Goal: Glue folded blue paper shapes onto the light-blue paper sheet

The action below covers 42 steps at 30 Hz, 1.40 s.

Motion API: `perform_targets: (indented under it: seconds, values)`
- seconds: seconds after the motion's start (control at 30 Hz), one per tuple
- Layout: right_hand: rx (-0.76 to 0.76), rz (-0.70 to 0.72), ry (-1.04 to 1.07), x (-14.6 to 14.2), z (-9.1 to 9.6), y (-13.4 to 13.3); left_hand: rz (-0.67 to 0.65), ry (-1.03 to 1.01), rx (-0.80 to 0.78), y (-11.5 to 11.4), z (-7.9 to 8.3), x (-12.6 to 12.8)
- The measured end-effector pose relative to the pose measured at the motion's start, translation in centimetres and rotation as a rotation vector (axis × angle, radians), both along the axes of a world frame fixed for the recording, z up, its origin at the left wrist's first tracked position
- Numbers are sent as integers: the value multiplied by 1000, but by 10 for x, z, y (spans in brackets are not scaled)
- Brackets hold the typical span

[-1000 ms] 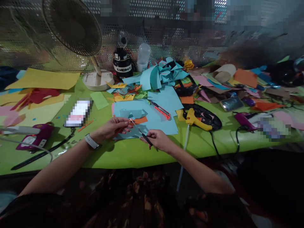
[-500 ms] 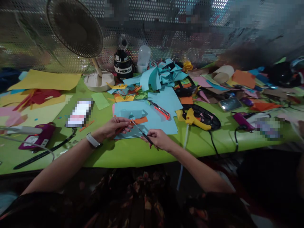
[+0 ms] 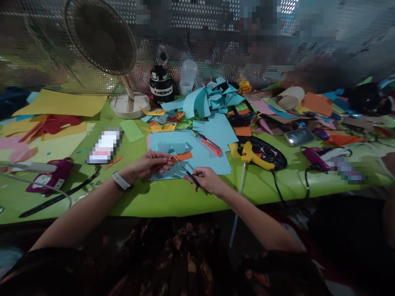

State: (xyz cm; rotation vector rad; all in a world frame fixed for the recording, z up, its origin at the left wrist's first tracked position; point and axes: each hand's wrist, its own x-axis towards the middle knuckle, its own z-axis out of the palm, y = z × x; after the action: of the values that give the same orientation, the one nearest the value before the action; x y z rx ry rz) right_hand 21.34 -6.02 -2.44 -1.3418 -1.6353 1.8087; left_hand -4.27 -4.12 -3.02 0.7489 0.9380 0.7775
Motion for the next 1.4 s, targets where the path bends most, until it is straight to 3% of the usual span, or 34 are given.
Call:
perform_targets:
  seconds: [0.67,1.4]
  values:
    - [-40,-11,22,1,6,0,80,3,40,-1,1,0]
    - [-30,8,35,2,-1,1,-7,40,117,-2,0,0]
